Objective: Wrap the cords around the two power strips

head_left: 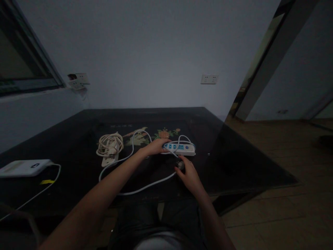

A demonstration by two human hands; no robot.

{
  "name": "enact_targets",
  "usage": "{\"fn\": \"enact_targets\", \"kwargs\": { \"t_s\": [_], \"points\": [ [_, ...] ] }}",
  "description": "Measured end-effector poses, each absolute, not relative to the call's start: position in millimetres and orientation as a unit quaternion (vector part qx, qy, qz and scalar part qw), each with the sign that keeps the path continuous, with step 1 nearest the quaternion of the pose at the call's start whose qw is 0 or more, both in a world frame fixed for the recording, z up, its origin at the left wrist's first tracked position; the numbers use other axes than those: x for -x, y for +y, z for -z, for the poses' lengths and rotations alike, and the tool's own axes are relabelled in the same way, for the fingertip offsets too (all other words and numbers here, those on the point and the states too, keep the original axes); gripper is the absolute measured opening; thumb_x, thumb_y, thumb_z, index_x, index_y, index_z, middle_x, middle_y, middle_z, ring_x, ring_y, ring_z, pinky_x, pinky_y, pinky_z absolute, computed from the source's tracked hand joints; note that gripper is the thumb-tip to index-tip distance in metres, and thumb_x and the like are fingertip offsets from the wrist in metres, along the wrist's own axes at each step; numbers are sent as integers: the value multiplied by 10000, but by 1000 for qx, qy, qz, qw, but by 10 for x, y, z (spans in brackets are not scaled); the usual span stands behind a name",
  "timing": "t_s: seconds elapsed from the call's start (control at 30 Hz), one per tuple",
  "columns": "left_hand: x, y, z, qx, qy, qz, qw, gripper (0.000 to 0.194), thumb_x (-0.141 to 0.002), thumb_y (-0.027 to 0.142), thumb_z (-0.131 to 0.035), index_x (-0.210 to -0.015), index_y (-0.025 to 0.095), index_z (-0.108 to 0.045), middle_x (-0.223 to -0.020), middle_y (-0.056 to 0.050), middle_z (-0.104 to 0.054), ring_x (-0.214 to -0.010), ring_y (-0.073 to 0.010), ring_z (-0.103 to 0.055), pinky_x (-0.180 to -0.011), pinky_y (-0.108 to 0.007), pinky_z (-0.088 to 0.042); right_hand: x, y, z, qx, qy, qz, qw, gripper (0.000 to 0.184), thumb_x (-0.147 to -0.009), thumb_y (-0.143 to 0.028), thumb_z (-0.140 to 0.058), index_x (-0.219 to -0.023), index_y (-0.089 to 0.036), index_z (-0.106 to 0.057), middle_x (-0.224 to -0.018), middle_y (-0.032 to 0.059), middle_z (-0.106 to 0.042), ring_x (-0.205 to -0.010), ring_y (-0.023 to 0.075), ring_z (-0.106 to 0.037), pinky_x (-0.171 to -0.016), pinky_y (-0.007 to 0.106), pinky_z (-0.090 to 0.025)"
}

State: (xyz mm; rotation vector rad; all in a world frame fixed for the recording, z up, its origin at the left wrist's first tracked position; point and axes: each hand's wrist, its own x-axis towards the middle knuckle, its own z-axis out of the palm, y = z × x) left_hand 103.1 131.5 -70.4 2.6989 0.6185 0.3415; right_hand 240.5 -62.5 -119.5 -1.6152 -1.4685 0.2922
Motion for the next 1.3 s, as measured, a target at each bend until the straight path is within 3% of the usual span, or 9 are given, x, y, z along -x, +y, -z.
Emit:
{"fn": "enact_targets", "kwargs": {
  "t_s": [0.13,0.27,0.37,0.47,0.6,0.8,1.1,1.2,1.3],
  "points": [
    [-834,1162,476,-948,222,-174,147,599,-767,206,-622,-1332,211,-423,-1351,-104,-502,-1229,-225,-474,-1018,-363,-363,-2450,-611,1160,642,-599,-132,461,437,-795,-308,-572,-1221,-215,-533,-1233,91,-578,-1154,241,-523,-979,418,-417],
    [-604,622,250,-899,327,-275,96,271,-885,223,-459,-1132,196,-565,-1061,-80,-647,-969,-209,-608,-858,-344,-451,-2508,-568,1043,641,-588,-140,473,353,-829,-324,-541,-1157,-200,-573,-1155,96,-617,-1054,237,-575,-886,390,-466],
    [-601,165,300,-929,306,-158,136,218,-892,348,-465,-960,217,-626,-872,-51,-673,-761,-197,-636,-674,-295,-472,-2508,-479,927,647,-611,-87,448,276,-838,-294,-536,-1085,-198,-614,-1080,92,-643,-1017,242,-576,-887,395,-446],
    [-750,-92,521,-949,282,-88,110,324,-841,466,-527,-987,194,-627,-987,-108,-669,-873,-275,-642,-689,-344,-483,-2464,-359,831,661,-648,-23,379,215,-822,-268,-569,-1012,-198,-642,-1006,89,-656,-1006,261,-558,-890,404,-417],
    [-889,-95,715,-946,296,-59,118,231,-880,344,-475,-969,186,-618,-951,-113,-684,-837,-263,-658,-670,-332,-479,-2444,-239,767,676,-671,-13,305,115,-823,-204,-550,-893,-198,-640,-890,71,-659,-891,240,-567,-778,343,-423],
    [-671,184,692,-881,357,-134,281,276,-916,313,-383,-806,190,-604,-672,-21,-660,-646,-164,-620,-611,-247,-424,-2604,-237,742,636,-675,-88,364,99,-846,-192,-482,-869,-178,-578,-834,54,-631,-806,194,-565,-718,302,-416],
    [-840,374,819,-794,322,-256,448,268,-886,338,-411,-872,146,-598,-589,20,-579,-452,-88,-453,-474,-195,-329,-2641,-297,788,585,-668,-173,426,127,-854,-242,-469,-865,-188,-583,-871,46,-638,-798,180,-587,-735,311,-457],
    [-957,449,848,-760,301,-260,513,261,-873,346,-424,-872,135,-578,-580,24,-561,-407,-72,-410,-426,-186,-292,-2657,-307,752,589,-673,-161,417,195,-877,-204,-426,-989,-188,-585,-882,47,-633,-767,167,-591,-716,305,-474],
    [-1016,531,891,-739,272,-259,559,271,-860,363,-447,-881,122,-569,-595,17,-571,-399,-62,-402,-417,-179,-288,-2696,-285,669,631,-690,-63,349,327,-856,-156,-469,-1167,-213,-553,-999,79,-599,-862,190,-579,-747,323,-481]
  ]
}}
